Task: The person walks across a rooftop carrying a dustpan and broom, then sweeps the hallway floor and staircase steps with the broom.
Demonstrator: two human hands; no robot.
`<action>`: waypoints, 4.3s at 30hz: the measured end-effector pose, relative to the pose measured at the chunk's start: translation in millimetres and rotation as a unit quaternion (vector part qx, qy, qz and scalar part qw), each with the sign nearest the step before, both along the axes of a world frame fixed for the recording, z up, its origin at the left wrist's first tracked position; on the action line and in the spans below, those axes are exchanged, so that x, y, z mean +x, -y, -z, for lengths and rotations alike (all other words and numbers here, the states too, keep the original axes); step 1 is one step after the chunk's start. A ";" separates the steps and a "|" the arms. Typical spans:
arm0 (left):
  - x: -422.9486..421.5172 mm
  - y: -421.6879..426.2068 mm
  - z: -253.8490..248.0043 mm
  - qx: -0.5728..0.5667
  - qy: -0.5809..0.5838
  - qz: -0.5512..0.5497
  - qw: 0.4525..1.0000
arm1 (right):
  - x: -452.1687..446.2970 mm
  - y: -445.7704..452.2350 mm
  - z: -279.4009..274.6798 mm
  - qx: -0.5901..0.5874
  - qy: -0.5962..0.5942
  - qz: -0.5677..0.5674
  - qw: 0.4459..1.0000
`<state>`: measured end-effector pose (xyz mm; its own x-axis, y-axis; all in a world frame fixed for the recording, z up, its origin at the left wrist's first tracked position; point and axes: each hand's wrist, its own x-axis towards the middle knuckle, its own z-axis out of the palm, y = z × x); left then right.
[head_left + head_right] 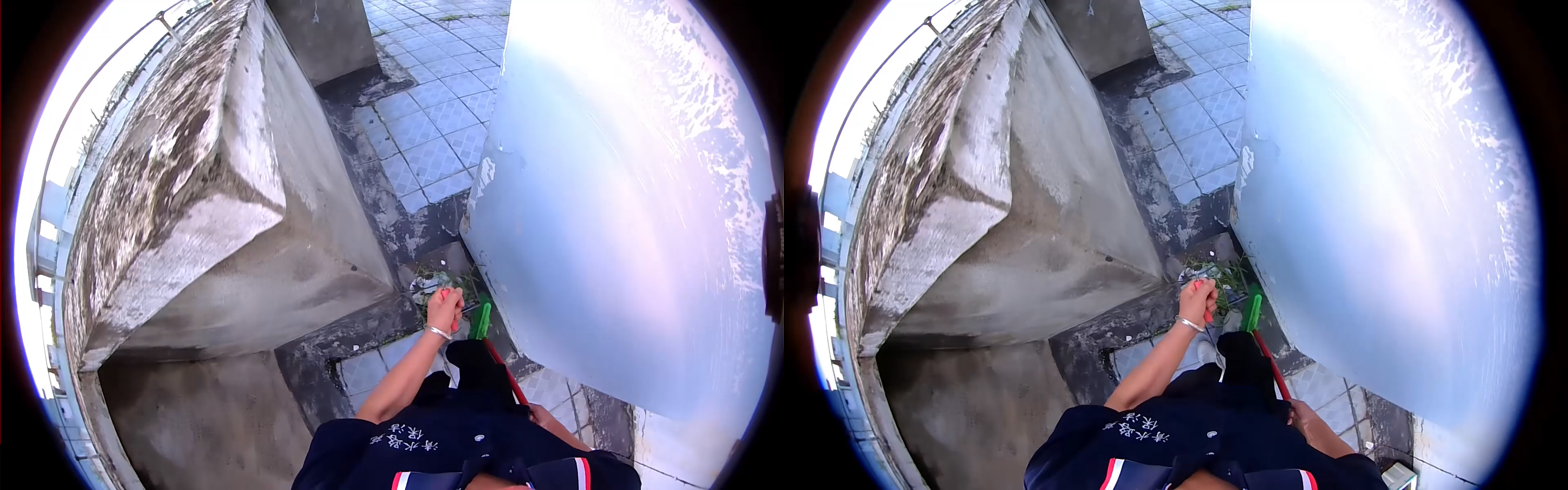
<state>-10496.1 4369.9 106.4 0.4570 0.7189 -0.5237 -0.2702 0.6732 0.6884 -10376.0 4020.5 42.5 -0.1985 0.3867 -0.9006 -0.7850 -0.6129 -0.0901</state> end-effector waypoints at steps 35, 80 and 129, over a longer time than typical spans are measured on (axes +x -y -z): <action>139.0 -467.7 -37.7 0.012 0.033 -0.252 0.967 | 88.8 -422.6 16.1 0.114 0.312 -0.348 0.877; 121.5 -728.4 -25.8 -0.078 -0.054 -0.341 0.935 | 291.8 -808.3 -47.0 0.051 0.476 -0.643 0.598; 284.1 -1001.8 62.6 0.180 -0.449 0.284 0.828 | 602.1 -1039.8 -93.1 -0.152 0.487 -0.314 0.801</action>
